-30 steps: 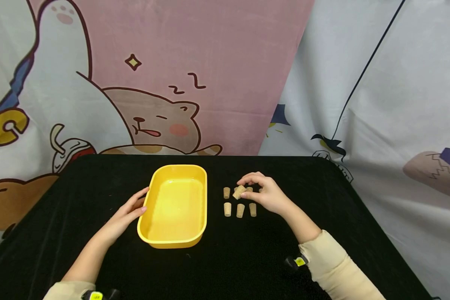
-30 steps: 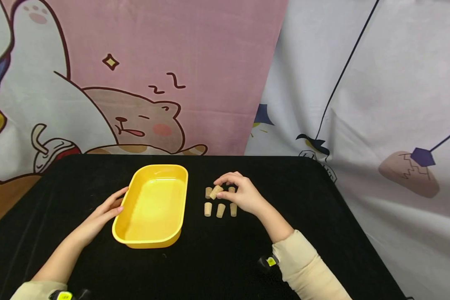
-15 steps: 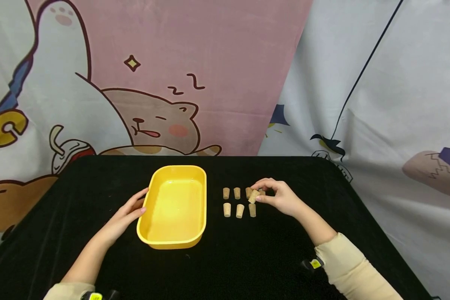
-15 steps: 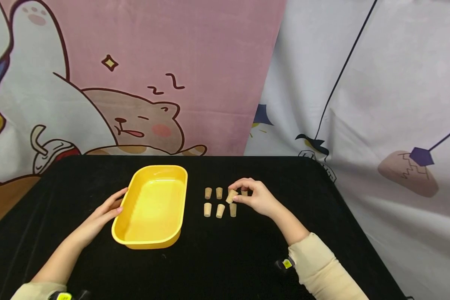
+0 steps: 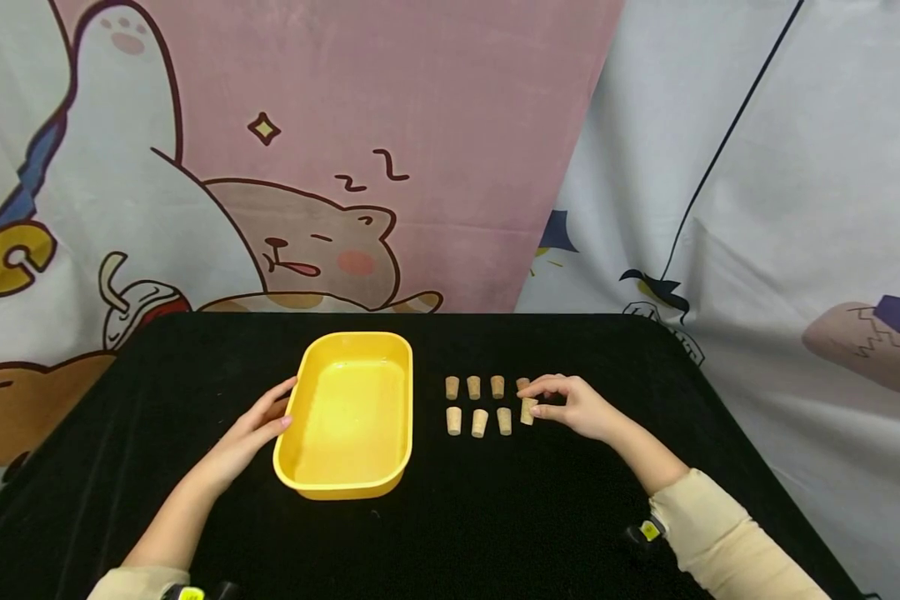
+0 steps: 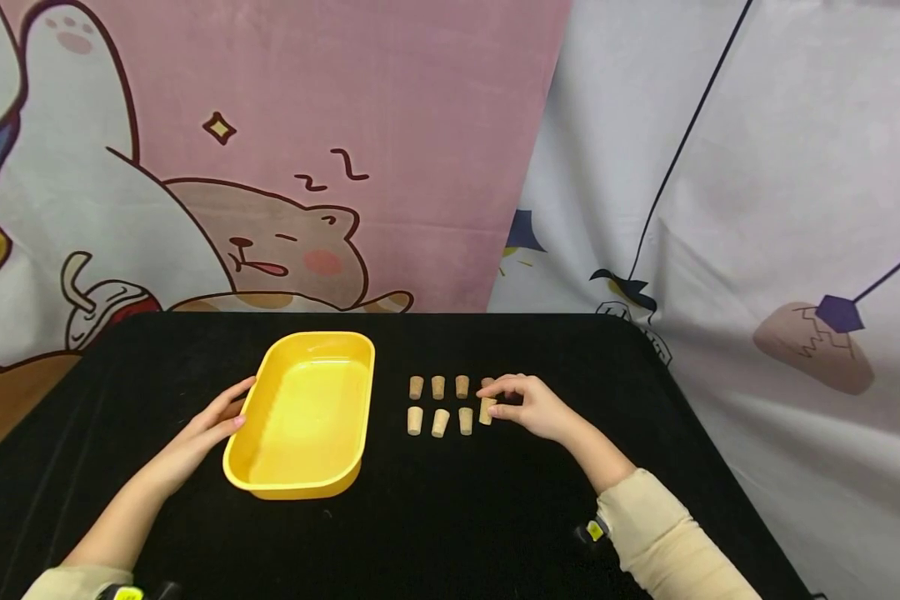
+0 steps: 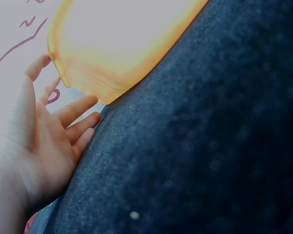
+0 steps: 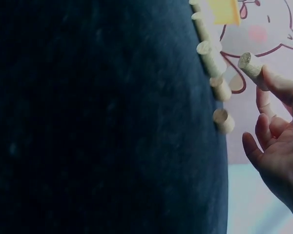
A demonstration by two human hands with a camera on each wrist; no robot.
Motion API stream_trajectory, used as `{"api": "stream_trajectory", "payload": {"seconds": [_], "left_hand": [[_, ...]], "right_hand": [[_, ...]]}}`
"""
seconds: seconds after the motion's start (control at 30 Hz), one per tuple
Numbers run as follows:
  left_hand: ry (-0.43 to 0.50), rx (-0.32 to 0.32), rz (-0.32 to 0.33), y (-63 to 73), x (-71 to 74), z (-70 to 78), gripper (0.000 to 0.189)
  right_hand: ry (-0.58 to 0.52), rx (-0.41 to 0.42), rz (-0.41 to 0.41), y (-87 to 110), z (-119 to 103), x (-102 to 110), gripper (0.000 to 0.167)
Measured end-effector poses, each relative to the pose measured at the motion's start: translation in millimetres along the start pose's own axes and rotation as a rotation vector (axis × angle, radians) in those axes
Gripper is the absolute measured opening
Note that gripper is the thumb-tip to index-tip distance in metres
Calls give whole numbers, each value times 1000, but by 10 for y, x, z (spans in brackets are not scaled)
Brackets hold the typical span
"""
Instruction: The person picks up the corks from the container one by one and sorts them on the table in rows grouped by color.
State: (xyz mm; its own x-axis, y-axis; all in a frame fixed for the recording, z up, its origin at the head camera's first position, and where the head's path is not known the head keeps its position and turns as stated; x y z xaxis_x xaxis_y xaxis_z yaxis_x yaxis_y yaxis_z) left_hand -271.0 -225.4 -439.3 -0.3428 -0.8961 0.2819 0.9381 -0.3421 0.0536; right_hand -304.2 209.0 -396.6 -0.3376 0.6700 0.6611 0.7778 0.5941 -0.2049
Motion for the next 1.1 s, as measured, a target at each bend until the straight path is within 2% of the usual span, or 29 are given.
{"api": "stream_trajectory", "payload": {"seconds": [0.23,0.63,0.87,1.1], "left_hand": [[-2,7,-2,-1,-4,-7,56],[-5,8,2,-2,4,-4,56],[-5,9,2,-5,11,-5,56],[-6,3,6,-2,3,-9,56]], "right_hand": [[-2,-30,-31,50,179,-50,29],[-6,-37,-64,62,329,-135,28],[12,-27,-91,54,351,-149,29],[23,-56,-125,55,352,-184,29]]}}
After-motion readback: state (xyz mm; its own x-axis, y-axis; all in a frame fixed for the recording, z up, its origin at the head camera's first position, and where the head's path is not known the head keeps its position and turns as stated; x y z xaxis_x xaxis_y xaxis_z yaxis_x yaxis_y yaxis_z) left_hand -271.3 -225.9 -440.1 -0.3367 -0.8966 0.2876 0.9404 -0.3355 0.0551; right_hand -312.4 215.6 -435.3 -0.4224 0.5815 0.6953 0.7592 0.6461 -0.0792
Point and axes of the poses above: each hand's wrist, its own y-axis away from the middle knuckle, its own x-axis out of the back of the hand, z = x × y, the point moved 9 cm from there along -y, towards the middle knuckle, and after that the axes turned 8 degrees about x, right-handed, at the moved point
